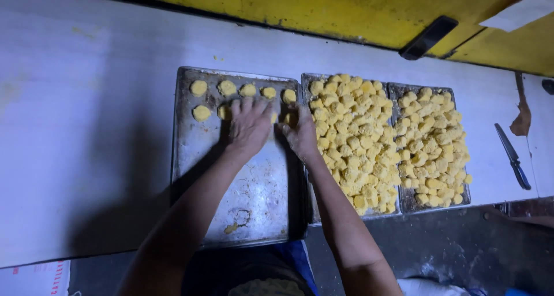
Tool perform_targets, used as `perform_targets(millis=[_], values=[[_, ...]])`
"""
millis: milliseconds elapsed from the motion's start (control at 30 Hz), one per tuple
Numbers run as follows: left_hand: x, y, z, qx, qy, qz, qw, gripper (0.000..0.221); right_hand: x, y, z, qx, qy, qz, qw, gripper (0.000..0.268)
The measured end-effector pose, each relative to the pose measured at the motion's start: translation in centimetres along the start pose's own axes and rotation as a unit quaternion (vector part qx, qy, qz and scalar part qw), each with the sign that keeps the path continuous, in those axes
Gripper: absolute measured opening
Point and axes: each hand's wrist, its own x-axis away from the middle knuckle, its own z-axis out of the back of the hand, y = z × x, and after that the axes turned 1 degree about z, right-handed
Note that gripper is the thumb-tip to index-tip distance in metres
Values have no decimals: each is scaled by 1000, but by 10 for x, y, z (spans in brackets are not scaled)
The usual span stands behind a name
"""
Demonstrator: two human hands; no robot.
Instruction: Arranging small pre-cut dough pieces into organized rows on baking trays for production.
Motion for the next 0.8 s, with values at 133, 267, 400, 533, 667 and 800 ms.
perform_targets(millis=[133, 267, 400, 533, 667, 800], values=[[-5, -7, -74, 6, -40, 31, 999, 42, -31, 127, -24, 110, -19, 23, 993, 66], [-4, -3, -56, -21, -26, 48, 998, 37, -26, 146, -34, 142, -9, 97, 985, 53], [-5, 9, 39, 23, -54, 82, 995, 69, -41, 151, -43, 165, -15, 86, 982, 49], [1, -75, 19, -105, 203, 127, 965, 53, -8, 144, -20, 190, -27, 50, 980, 51], [2, -120, 23, -64, 160, 194, 966, 51, 15, 68, 38, 232, 64, 141, 960, 57], [-17, -58, 47, -34, 230, 157, 960, 61, 2, 141, 52, 348, 73, 174, 918, 46]])
